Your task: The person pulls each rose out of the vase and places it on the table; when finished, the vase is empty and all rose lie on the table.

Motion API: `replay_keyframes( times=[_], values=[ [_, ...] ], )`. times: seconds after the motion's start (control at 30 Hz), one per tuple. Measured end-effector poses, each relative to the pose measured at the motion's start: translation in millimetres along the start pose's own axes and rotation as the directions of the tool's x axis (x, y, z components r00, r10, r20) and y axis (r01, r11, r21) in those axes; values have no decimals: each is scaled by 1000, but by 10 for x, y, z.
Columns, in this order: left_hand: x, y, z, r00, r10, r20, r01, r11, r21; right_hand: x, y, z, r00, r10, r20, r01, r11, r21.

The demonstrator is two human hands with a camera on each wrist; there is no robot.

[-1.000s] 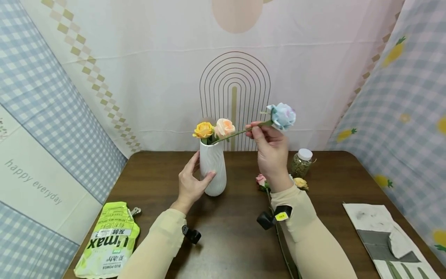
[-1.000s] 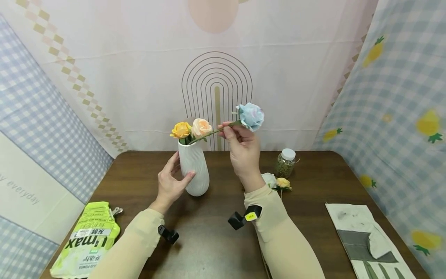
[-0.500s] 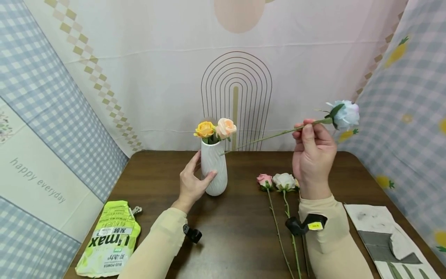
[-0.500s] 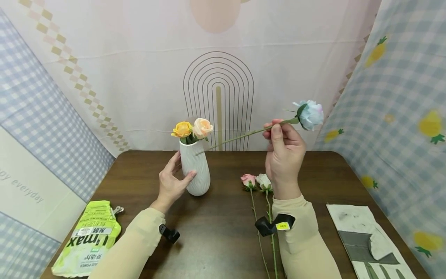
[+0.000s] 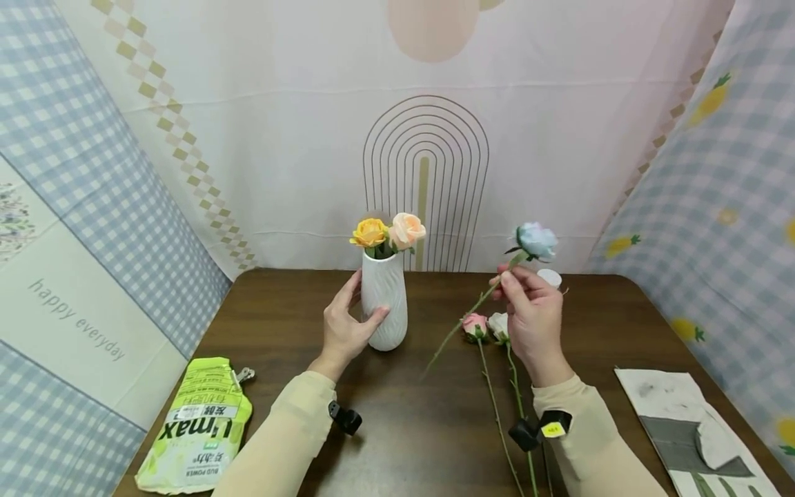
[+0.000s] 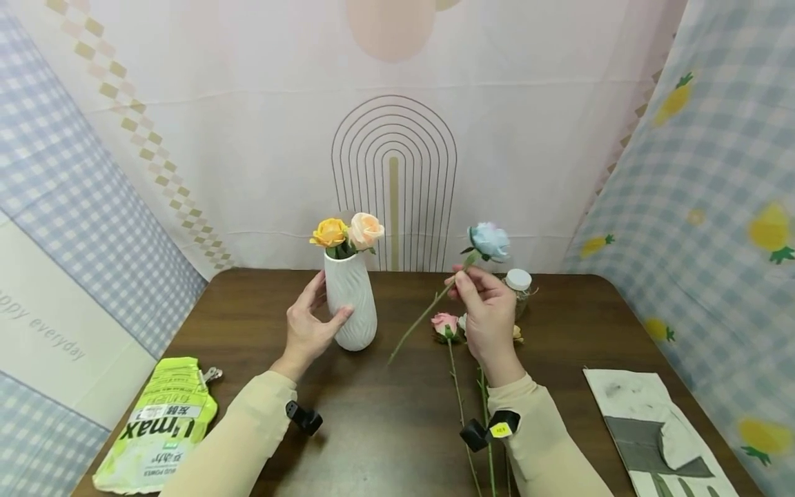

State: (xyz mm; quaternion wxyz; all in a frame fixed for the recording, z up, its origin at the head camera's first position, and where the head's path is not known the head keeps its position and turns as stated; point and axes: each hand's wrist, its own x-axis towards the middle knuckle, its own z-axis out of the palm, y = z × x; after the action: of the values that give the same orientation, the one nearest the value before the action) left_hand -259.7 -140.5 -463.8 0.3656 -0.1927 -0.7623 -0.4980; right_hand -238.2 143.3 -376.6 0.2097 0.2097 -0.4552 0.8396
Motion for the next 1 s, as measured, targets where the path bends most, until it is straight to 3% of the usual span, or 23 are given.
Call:
replay_keyframes(
  times=[0.13, 0.23, 0.57, 1.0],
  values=[
    [-3, 15, 16, 1000, 5, 2, -5, 1000, 6, -124, 125, -125, 997, 77, -2, -76, 971, -226],
    [-3, 20, 23, 1000, 6, 0, -6, 1000, 3, -206, 203, -175, 993, 120, -12, -117, 940, -320],
    [-1, 23, 14, 1000, -11, 8, 11, 1000, 8, -401, 425, -210, 975, 220, -4, -207, 911, -357],
    [-8, -16, 15, 1000, 12, -3, -12, 1000, 0, -656, 883, -427, 940, 327, -98, -318, 735, -599]
  ],
)
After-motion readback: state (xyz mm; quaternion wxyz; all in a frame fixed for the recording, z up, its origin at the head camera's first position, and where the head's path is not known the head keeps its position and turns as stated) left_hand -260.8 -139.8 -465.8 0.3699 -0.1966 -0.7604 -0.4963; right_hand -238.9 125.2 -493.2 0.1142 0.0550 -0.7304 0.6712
